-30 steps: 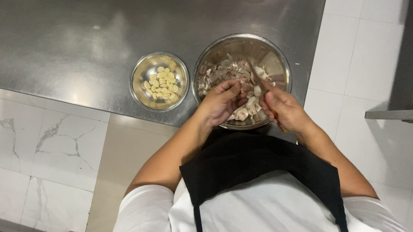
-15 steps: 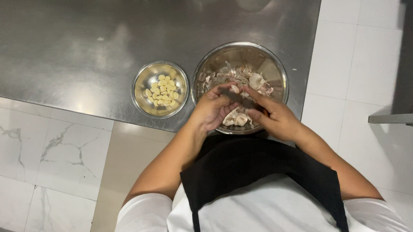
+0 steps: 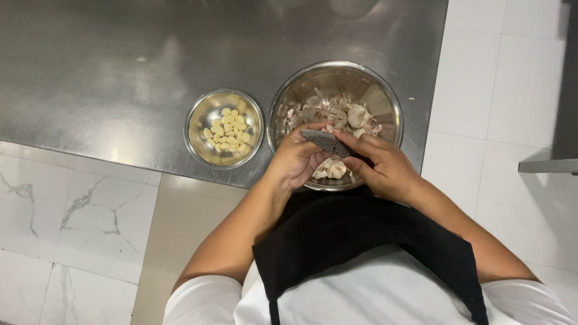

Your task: The person peels garlic cloves using a small knife. They hold each clove in the left hand and use the knife in the right hand to remove the skin, placing the peeled cloves into a separate bowl.

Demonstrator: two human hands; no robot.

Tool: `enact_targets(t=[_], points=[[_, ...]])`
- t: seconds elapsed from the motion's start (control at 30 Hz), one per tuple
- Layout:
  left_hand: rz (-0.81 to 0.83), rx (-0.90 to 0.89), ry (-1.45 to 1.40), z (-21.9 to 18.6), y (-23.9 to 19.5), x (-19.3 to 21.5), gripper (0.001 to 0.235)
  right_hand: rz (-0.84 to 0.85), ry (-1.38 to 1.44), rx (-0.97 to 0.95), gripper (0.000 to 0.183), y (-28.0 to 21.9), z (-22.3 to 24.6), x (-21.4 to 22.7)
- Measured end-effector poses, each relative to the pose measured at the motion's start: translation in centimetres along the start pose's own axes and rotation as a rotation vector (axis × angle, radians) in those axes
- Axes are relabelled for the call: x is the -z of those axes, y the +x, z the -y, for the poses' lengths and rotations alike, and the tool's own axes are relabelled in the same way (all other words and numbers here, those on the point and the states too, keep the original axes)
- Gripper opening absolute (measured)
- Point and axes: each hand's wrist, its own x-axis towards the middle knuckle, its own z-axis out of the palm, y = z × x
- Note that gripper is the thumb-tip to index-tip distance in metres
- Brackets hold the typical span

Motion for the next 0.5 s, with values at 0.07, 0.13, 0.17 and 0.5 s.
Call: enact_targets(t=[0.07,0.13,0.17,0.5], points=[[0.052,-0.014,0.005,0.1,0.3,0.2,0.022,-0.021,0.371,0.166,0.057,0.0,-0.5,-0.3],[0.125,-0.024,-0.001,0.0,0.5,0.4,0.013,-0.003,0.592,0.104,0.059,-0.1,-1.1,-0.5],[0.121,-0.013,0.016,0.0,0.5,0.4,0.015,0.025,0.625,-0.039,0.063,-0.2,-1.3,-0.5],[0.022,0.074,0.148,-1.2,0.3,-1.3,0.028,-0.016,0.571,-0.167,0.065,-0.2,-1.4,0.1]])
